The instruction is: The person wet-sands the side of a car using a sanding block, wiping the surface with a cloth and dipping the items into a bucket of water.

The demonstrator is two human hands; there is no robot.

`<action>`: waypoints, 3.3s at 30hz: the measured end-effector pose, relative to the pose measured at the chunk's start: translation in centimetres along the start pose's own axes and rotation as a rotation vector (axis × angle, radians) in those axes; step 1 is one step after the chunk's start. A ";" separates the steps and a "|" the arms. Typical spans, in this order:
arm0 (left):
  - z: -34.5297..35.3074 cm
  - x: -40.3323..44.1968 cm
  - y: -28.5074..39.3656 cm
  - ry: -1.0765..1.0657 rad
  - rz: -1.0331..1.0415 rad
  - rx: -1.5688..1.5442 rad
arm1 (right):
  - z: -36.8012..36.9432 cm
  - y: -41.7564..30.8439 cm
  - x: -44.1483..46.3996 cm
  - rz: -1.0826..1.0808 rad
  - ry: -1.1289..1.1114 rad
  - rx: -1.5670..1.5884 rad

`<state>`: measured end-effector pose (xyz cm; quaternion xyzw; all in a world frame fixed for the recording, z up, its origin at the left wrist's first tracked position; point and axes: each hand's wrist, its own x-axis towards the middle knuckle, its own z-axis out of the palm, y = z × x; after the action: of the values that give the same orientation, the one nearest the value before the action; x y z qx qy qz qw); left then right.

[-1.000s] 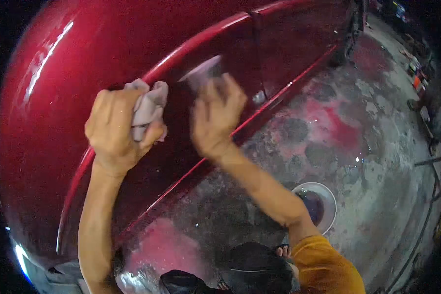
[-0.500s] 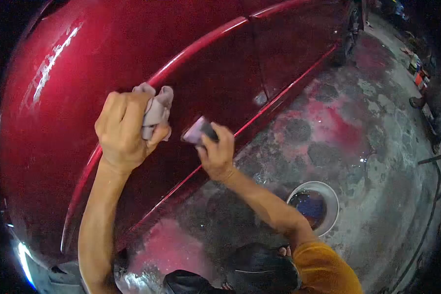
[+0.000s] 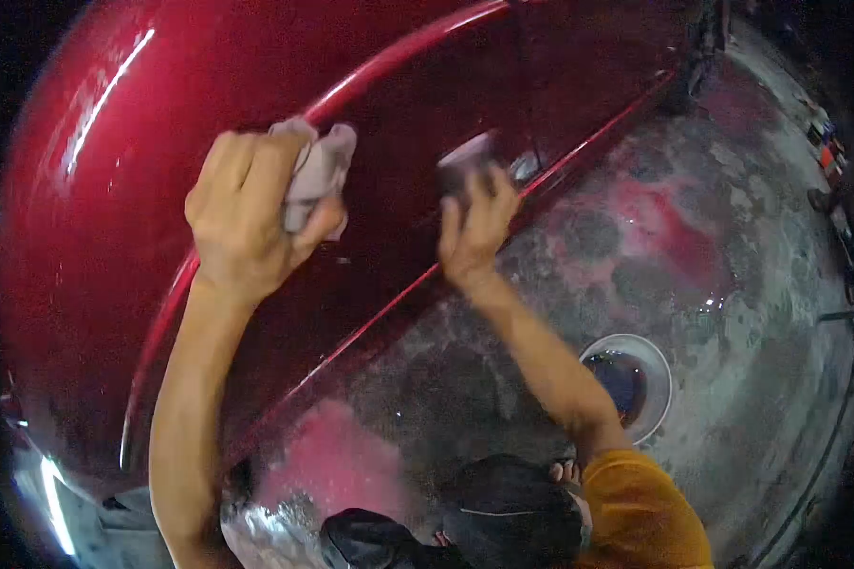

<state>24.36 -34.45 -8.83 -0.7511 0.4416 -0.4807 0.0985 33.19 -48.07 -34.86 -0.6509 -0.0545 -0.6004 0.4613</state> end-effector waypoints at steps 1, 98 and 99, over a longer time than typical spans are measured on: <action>-0.1 -0.3 0.0 -0.029 -0.015 0.025 | 0.5 2.5 1.2 0.185 0.030 -0.062; -0.3 2.9 0.1 -0.535 -0.121 0.102 | 1.5 4.0 9.1 0.230 0.083 -0.160; 0.0 2.8 0.1 -0.486 -0.128 0.085 | 1.8 2.1 9.7 0.185 0.059 -0.086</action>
<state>24.73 -36.64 -7.07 -0.8661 0.3361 -0.3095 0.2025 38.44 -52.73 -27.65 -0.6545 0.0451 -0.5758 0.4880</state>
